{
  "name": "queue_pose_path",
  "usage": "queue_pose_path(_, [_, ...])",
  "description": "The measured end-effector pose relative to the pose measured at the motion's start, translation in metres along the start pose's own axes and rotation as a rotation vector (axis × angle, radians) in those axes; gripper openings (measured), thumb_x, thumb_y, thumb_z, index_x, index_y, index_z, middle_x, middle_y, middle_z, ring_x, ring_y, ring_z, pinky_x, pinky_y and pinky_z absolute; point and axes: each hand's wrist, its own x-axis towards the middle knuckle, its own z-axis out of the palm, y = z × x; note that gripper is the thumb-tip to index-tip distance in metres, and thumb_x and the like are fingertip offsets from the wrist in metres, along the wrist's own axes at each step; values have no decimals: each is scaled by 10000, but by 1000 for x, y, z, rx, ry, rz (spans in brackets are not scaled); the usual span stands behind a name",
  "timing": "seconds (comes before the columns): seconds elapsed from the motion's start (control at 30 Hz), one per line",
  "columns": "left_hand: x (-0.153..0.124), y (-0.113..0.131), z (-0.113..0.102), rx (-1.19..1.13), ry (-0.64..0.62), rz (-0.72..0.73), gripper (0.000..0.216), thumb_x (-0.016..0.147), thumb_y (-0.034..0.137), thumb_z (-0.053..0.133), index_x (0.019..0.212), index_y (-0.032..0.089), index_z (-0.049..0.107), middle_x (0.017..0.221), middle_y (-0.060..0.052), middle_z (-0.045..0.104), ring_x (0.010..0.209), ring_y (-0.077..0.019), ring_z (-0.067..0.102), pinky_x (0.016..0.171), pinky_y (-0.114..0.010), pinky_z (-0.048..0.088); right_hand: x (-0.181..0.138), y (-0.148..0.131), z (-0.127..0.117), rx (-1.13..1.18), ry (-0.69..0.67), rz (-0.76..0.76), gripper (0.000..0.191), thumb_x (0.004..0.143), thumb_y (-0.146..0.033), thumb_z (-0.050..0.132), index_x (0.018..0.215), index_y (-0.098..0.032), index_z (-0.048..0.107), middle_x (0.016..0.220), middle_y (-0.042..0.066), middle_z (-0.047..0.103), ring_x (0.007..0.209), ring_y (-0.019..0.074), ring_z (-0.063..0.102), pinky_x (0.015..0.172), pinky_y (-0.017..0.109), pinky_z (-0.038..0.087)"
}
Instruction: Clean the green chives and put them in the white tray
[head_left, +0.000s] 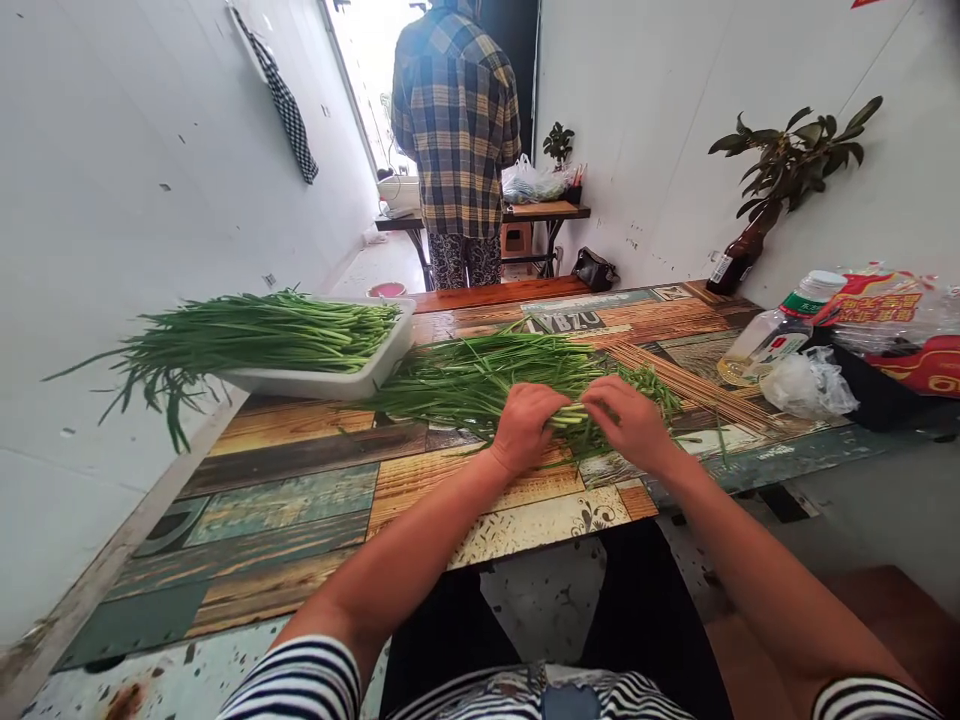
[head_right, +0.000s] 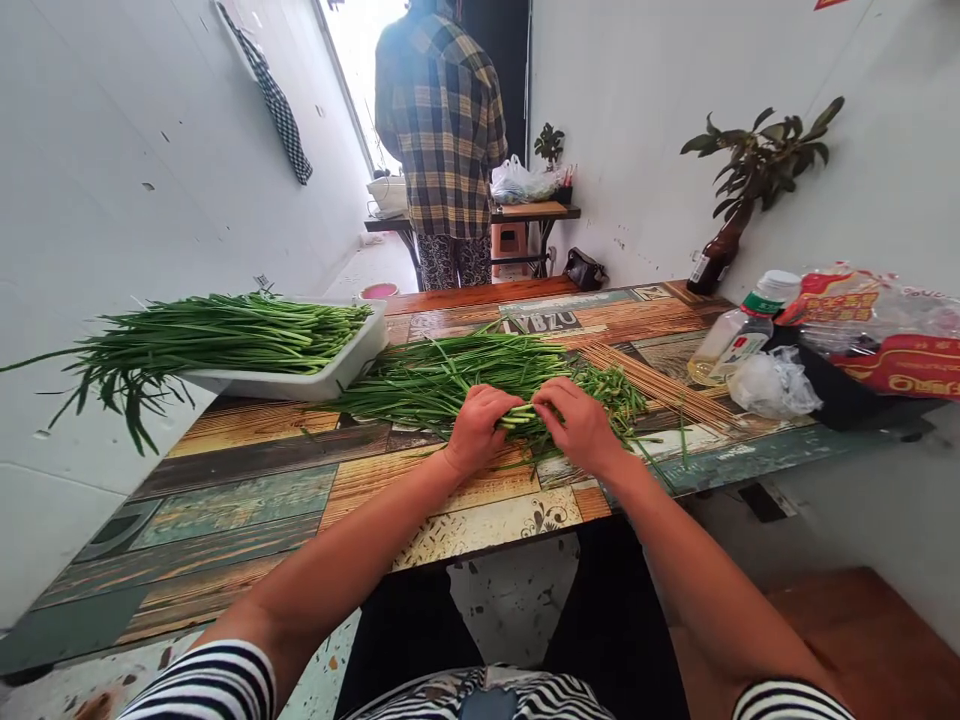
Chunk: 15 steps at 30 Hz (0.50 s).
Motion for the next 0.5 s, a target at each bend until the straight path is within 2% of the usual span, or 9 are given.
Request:
queue_pose_path(0.1, [1,1,-3,45,-81,28,247,878,225,412,956,162,638,820,-62,664,778,-186,558,741,-328,387,-6,1,7,-74,-104,39,200,943,-285,407,891,-197,578,829,61,594,764,172,550,660,281,434])
queue_pose_path(0.17, [1,0,-5,82,-139,77,246,878,225,414,945,164,642,805,-65,661,763,-190,548,704,-323,372,-14,13,8,-152,-203,46,266,955,-314,379,812,-201,573,755,43,573,722,167,528,642,278,405])
queue_pose_path(0.23, [1,-2,-6,108,-170,99,238,863,198,417,922,169,646,792,-65,656,752,-192,537,690,-323,363,-23,31,1,-198,-235,109,332,960,-349,368,714,-209,539,680,21,542,666,157,501,617,273,381])
queue_pose_path(0.37, [1,-5,-6,86,-94,38,265,793,112,418,922,157,645,802,-69,643,765,-194,532,704,-317,381,-30,64,-28,-222,-63,338,400,946,-409,383,631,-210,529,594,1,521,570,150,476,550,276,355])
queue_pose_path(0.43, [0,-6,-5,49,-50,-8,316,781,107,419,1008,148,636,812,-69,632,779,-194,533,724,-316,397,-25,73,-37,-220,5,349,345,923,-406,431,709,-203,611,668,19,590,625,168,531,581,287,387])
queue_pose_path(0.5, [0,-5,-5,8,-43,-31,365,796,126,428,1111,151,609,824,-63,622,793,-190,535,744,-316,409,-17,79,-36,-230,-3,290,241,888,-369,502,870,-201,674,812,47,648,739,196,577,656,310,429])
